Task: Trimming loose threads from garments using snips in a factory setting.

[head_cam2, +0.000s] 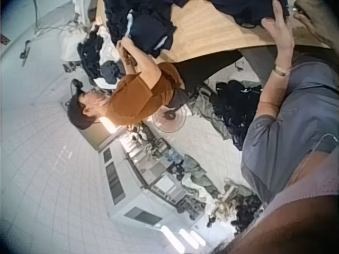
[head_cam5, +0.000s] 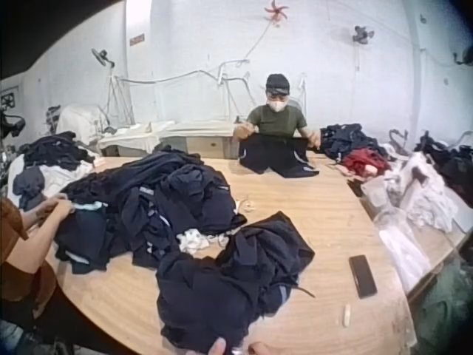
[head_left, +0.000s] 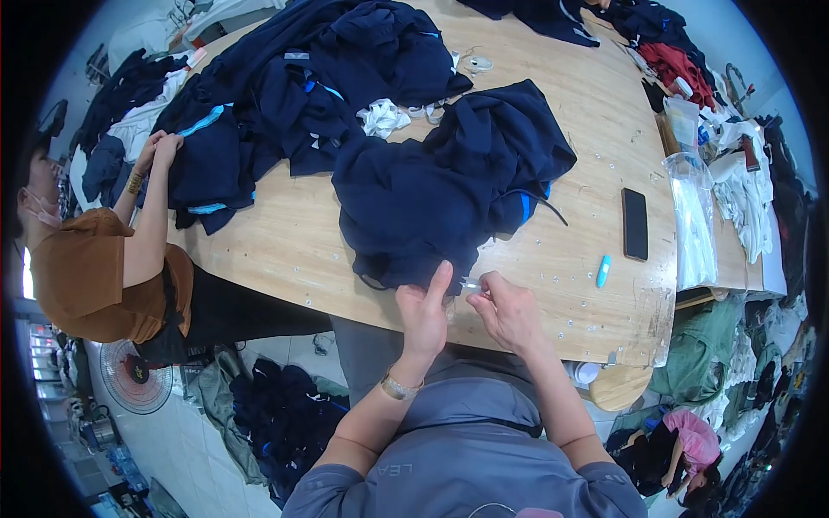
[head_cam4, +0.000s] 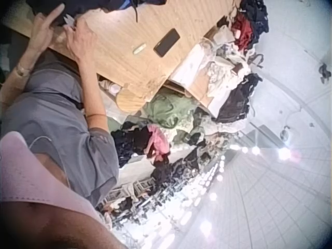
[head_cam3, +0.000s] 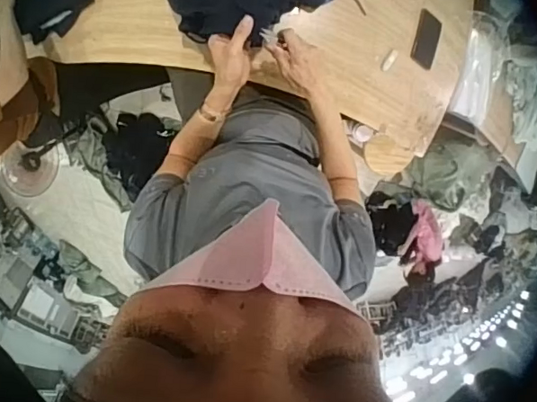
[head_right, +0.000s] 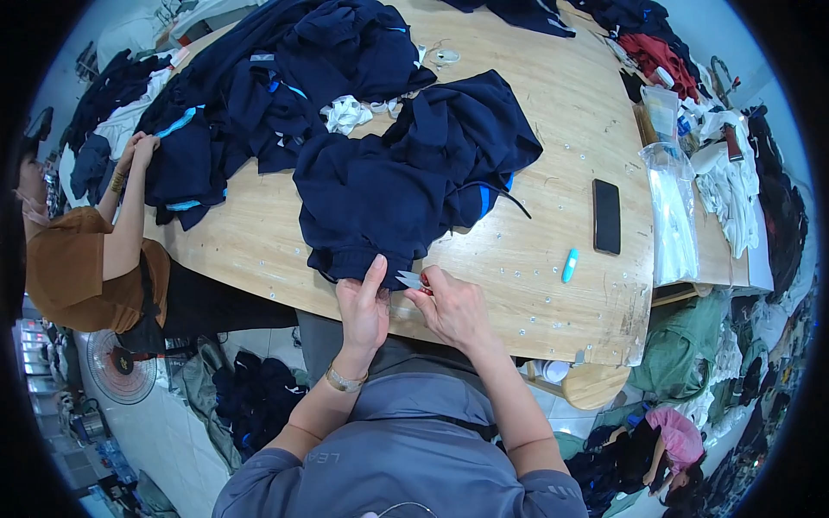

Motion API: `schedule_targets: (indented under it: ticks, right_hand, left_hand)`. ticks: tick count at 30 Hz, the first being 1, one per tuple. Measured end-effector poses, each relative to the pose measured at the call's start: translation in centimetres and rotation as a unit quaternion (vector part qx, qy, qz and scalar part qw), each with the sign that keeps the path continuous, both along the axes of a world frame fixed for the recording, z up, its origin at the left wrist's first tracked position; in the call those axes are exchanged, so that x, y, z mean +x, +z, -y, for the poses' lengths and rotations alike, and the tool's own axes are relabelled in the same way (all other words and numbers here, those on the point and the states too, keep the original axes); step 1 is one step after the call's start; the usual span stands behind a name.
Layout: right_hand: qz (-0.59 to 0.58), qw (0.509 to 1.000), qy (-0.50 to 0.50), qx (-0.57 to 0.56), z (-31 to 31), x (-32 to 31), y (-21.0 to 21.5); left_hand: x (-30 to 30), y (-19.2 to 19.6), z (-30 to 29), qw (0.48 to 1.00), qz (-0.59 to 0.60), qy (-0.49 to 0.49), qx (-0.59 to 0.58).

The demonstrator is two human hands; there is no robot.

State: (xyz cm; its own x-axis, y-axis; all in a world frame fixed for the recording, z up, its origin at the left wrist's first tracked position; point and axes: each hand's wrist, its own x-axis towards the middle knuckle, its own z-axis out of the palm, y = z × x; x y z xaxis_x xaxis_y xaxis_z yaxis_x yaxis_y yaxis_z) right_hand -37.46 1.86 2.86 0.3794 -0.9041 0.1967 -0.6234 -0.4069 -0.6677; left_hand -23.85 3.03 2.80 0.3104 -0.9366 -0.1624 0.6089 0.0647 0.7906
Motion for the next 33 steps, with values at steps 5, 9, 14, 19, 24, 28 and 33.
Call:
schedule_targets:
  ticks: [5,9,14,19,24,28,33]
  right_hand:
    - [-0.005,1.000,0.009,-0.015,0.3,-0.1,-0.1]
    - [-0.030,0.999,0.017,-0.038,0.5,0.0,0.3]
    - [-0.042,0.996,0.025,-0.077,0.6,-0.3,0.1]
    - [-0.049,0.996,0.029,-0.069,0.6,-0.3,0.3]
    - [-0.069,0.995,0.045,-0.063,1.0,-0.4,0.5]
    - [-0.014,0.995,0.036,-0.096,1.0,-0.3,0.2]
    - [0.299,0.947,-0.053,0.108,0.1,0.7,0.8]
  left_hand:
    - [-0.1,-0.2,-0.1,1.000,0.030,0.007,-0.009]
    - [0.0,-0.1,-0.2,0.999,0.036,-0.006,-0.010]
    - [-0.1,0.1,0.0,0.999,0.038,0.005,-0.007]
    - [0.2,0.2,-0.3,0.999,0.040,-0.020,0.002]
    - [0.0,0.3,-0.1,0.999,0.044,-0.004,-0.006]
    - [0.1,0.3,0.0,0.999,0.045,-0.015,0.003]
    - [0.0,0.1,-0.1,1.000,0.029,-0.003,-0.005]
